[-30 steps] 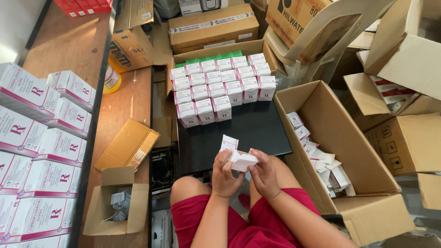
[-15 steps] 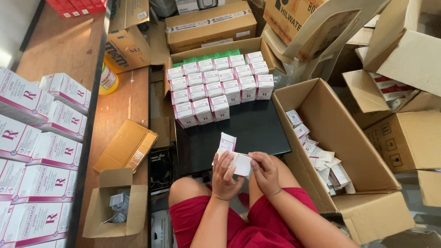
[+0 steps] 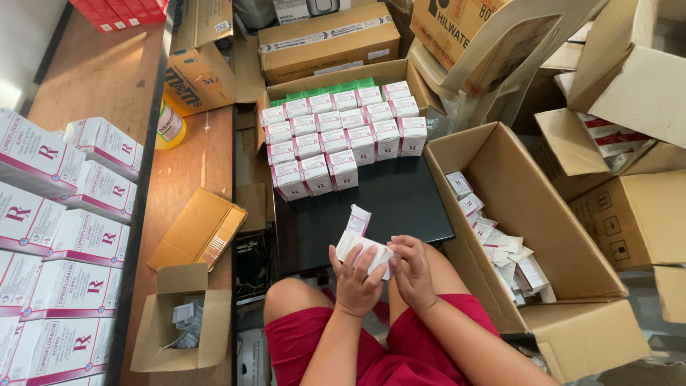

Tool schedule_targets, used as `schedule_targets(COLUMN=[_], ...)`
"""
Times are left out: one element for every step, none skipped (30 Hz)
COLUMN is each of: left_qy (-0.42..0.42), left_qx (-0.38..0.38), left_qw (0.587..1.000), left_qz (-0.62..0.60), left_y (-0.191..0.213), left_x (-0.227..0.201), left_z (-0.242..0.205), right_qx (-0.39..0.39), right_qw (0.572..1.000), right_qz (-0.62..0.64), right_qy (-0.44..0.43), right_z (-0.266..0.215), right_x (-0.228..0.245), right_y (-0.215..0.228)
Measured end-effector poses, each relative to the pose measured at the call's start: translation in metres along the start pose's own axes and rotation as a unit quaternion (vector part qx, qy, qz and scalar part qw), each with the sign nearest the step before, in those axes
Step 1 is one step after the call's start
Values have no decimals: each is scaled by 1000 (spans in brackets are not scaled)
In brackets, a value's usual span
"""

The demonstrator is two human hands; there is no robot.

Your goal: The person sits on the floor and repeatedly picks up small white boxes and clear plastic bottles. They place each bottle into a box, fold the flaps to close it, and set the completed package aside. The person continues this process with multiple units throughout the clip.

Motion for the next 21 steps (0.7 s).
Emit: schedule_targets(left_qy=[4, 8, 10, 12, 15, 11, 9, 6, 0, -5, -10, -11, -11, -12, -10, -8, -8, -14, -20, -26, -19], left_qx=[-5, -9, -13, -16, -17, -16, -14, -12, -14, -15, -16, -11, -5, 0, -6, -12, -19, -12, -6, 0, 4], left_qw=[1000, 1000, 1000, 1000, 1000, 1000, 1000, 1000, 1000, 1000, 1000, 1000, 1000, 1000, 999, 999, 998, 997, 996, 995, 996], left_qz=[3, 6, 1, -4, -10, -5, 0, 4, 4, 4, 4, -2, -9, -17, -30, -43, -56, -69, -81, -93, -92], left_y=[-1, -2, -3, -4, -4, -5, -6, -7, -9, -10, -11, -11, -12, -12, -11, -9, -8, -8, -7, -7, -6], left_x=[0, 1, 3, 4, 5, 5, 4, 3, 2, 0, -2, -2, -3, -4, -5, -5, -5, -7, -7, -8, -8], left_z=[-1, -3, -3, -4, -6, -7, -8, -10, -9, -8, -8, -7, -7, -7, -6, -5, -3, -2, 0, 2, 3], right_qx=[3, 5, 4, 2, 0, 1, 3, 5, 6, 8, 10, 4, -2, -7, 5, 17, 28, 46, 64, 81, 82], right_qw=[999, 995, 995, 996, 996, 995, 993, 991, 995, 998, 1000, 999, 997, 994, 992, 989, 985, 959, 920, 870, 865], right_qz=[44, 88, 83, 78, 74, 93, 112, 131, 94, 57, 20, 44, 68, 92, 106, 119, 133, 204, 273, 338, 354], right_qy=[-27, -55, -50, -45, -42, -36, -32, -28, -13, 1, 15, -9, -32, -56, -73, -91, -107, -191, -273, -350, -347], right_z=[-1, -2, -1, 0, -1, -1, -2, -3, -2, -1, -2, -2, -2, -4, -6, -8, -10, -15, -19, -25, -29], right_x=[-3, -6, -6, -6, -5, -5, -4, -2, 0, 2, 3, 0, -4, -10, -17, -27, -38, -58, -78, -97, -109], right_y=[-1, -3, -4, -4, -4, -4, -3, -3, -2, -1, 0, 1, 2, 2, 2, 2, 3, 2, 0, -4, -4])
Point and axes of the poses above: each hand's wrist, its own z-axis towards the middle knuckle, its own y-axis out of the back of the hand, x = y × z, the point moved 5 cm from there along z, towards the middle knuckle, and after that the axes turned 1 degree about -y, right-handed, at the moved point
